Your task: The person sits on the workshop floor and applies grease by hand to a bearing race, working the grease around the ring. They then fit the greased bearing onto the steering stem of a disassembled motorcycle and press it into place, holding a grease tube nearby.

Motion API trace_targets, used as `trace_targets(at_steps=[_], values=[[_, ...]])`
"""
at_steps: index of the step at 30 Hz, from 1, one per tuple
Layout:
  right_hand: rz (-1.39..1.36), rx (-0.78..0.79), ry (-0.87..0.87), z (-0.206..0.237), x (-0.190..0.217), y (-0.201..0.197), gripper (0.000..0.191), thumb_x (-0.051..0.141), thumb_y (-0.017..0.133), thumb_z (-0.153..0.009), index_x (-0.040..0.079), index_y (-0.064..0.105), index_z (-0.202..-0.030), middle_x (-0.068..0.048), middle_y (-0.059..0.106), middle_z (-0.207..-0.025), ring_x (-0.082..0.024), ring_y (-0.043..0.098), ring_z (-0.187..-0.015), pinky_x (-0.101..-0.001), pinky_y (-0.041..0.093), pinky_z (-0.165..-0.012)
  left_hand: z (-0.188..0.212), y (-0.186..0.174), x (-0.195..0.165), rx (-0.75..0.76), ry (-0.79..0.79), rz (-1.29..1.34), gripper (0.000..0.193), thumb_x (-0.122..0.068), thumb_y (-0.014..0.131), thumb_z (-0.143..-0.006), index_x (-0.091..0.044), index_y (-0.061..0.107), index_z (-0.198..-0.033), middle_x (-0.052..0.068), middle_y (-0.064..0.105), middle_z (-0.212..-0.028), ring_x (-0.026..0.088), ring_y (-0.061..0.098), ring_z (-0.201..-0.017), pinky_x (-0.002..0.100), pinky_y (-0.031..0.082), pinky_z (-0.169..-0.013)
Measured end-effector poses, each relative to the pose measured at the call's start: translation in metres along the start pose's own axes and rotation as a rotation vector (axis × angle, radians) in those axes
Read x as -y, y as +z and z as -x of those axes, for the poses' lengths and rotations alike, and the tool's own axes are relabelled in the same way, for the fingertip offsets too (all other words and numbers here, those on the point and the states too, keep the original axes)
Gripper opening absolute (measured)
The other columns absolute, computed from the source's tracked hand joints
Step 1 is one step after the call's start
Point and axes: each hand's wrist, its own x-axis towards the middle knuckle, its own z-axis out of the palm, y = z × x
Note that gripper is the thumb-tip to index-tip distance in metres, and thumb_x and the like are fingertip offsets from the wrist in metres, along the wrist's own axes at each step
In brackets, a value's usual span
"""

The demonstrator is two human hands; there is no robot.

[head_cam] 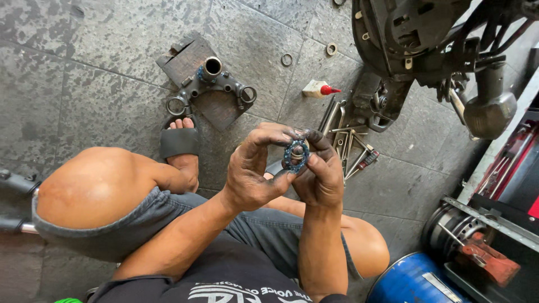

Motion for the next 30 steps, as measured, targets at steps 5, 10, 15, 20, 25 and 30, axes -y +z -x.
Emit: trace_targets(at_steps=[5,10,15,20,25,30], values=[[-0.040,0.095,-0.031,0.010,-0.006,-0.005,0.043,-0.002,0.074,-0.097,-0.004,0.060,-0.138,-0.019,0.069,-0.126,-0.028,0.070,-0.112,-0.0447,0.057,-0.097,0.000,0.002,0.002,0.041,-0.009,-0.038,0.055,0.009,0.076,-0.085,-0.008,0.055,-0.134,0.012,0.057,-0.133,0.020,0.057,-0.129,0.033,0.047,-0.114],[-0.066,0.121,-0.055,0.018,-0.005,-0.005,0.041,-0.002,0.073,-0.096,-0.001,0.061,-0.136,-0.018,0.069,-0.127,-0.028,0.070,-0.114,-0.0461,0.057,-0.101,0.001,0.003,0.006,0.056,0.017,-0.084,0.054,0.008,0.075,-0.085,-0.008,0.055,-0.132,0.012,0.059,-0.131,0.021,0.057,-0.129,0.033,0.046,-0.115],[-0.056,0.140,-0.070,0.020,-0.006,-0.002,0.040,-0.002,0.070,-0.098,-0.002,0.062,-0.137,-0.019,0.070,-0.125,-0.030,0.070,-0.112,-0.0458,0.056,-0.101,0.001,0.003,0.008,0.073,0.027,-0.133,0.052,0.005,0.076,-0.085,-0.007,0.056,-0.131,0.012,0.060,-0.131,0.022,0.057,-0.129,0.034,0.046,-0.115],[-0.091,0.164,-0.068,0.021,-0.008,-0.002,0.039,-0.003,0.069,-0.100,0.001,0.062,-0.138,-0.017,0.070,-0.121,-0.028,0.070,-0.114,-0.0463,0.056,-0.103,0.001,0.001,0.006,0.080,0.031,-0.184,0.052,0.003,0.076,-0.084,-0.007,0.056,-0.131,0.012,0.060,-0.131,0.022,0.057,-0.129,0.034,0.046,-0.115],[-0.082,0.161,-0.079,0.021,-0.007,-0.001,0.039,-0.003,0.069,-0.099,0.001,0.063,-0.137,-0.017,0.071,-0.120,-0.029,0.070,-0.112,-0.0463,0.056,-0.102,-0.002,0.001,0.002,0.096,0.012,-0.212,0.055,0.001,0.076,-0.083,-0.006,0.055,-0.133,0.013,0.060,-0.136,0.023,0.058,-0.129,0.034,0.046,-0.115],[-0.089,0.150,-0.063,0.021,-0.007,-0.002,0.038,-0.003,0.069,-0.098,-0.001,0.063,-0.136,-0.018,0.072,-0.119,-0.029,0.071,-0.111,-0.0468,0.056,-0.101,-0.007,-0.001,-0.006,0.121,0.030,-0.290,0.054,0.000,0.077,-0.081,-0.004,0.058,-0.131,0.014,0.063,-0.132,0.024,0.062,-0.123,0.033,0.049,-0.111]])
